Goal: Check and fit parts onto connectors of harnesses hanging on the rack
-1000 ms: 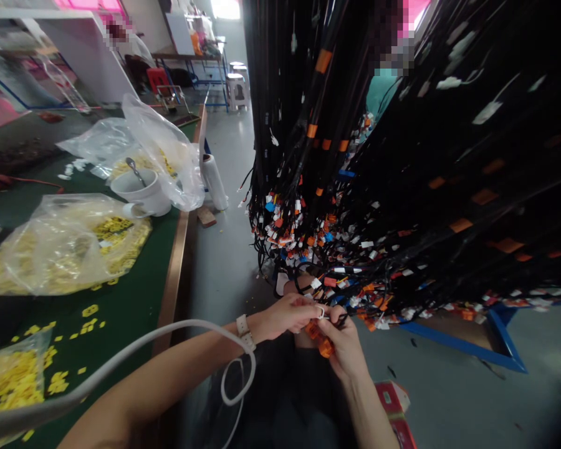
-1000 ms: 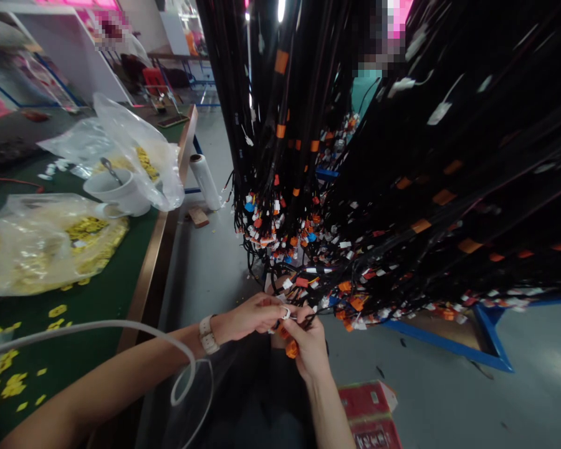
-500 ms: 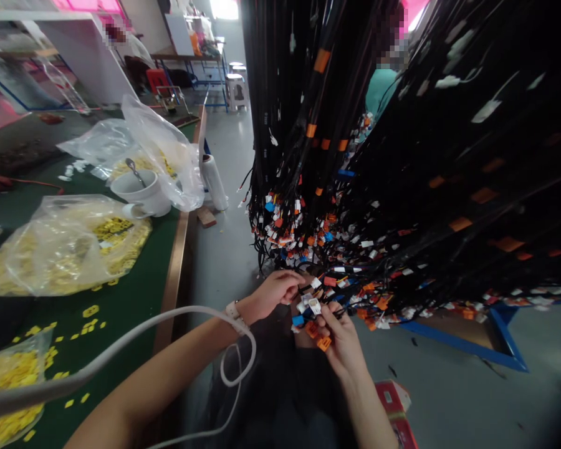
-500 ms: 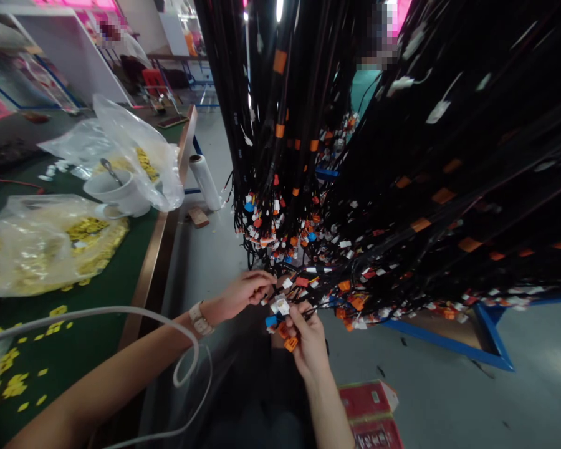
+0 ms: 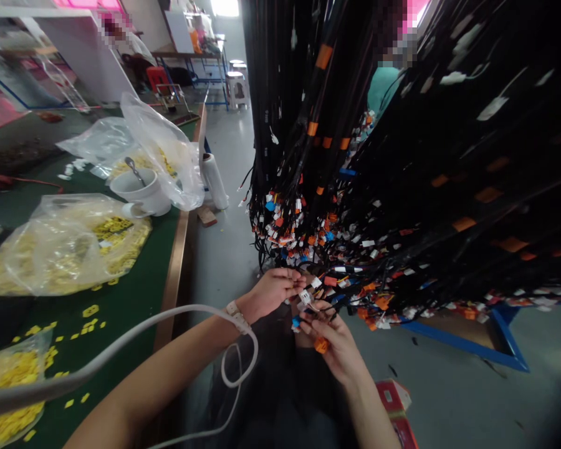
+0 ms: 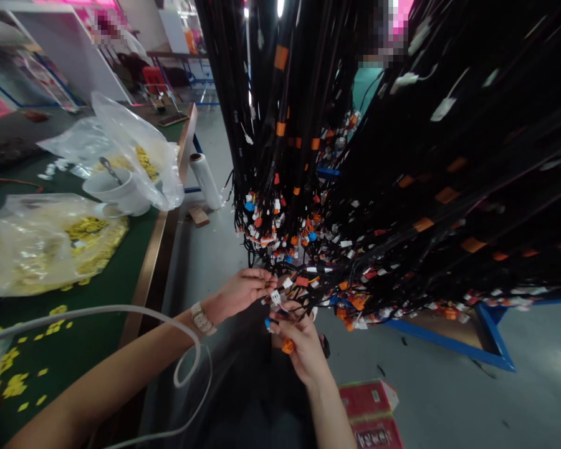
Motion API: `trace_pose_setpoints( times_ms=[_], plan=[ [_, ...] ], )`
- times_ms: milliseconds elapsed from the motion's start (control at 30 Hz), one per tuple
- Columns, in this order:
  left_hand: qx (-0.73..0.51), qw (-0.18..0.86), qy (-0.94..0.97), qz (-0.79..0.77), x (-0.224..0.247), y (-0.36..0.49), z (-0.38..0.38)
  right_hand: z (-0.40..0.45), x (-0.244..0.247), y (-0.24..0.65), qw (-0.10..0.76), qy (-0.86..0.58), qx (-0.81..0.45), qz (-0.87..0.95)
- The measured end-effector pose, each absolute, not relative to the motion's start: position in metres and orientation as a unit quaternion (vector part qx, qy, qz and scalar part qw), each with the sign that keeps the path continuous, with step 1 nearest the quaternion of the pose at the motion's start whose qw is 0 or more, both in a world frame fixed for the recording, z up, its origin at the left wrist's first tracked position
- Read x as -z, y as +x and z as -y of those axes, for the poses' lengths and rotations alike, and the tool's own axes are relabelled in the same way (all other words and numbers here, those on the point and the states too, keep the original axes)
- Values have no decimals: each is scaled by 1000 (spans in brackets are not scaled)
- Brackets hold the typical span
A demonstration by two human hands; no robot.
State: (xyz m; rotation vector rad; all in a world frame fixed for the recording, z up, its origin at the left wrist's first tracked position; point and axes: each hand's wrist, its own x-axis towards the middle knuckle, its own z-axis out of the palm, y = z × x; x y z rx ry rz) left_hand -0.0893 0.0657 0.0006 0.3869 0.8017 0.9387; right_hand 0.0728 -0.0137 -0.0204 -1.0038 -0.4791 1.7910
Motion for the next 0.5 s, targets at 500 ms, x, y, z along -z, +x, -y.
trace_pose_setpoints(
  times_ms=[500],
  plan=[
    [-396, 795, 249, -386, -6, -89, -66, 22, 15, 66, 364, -422, -744, 370]
  ],
)
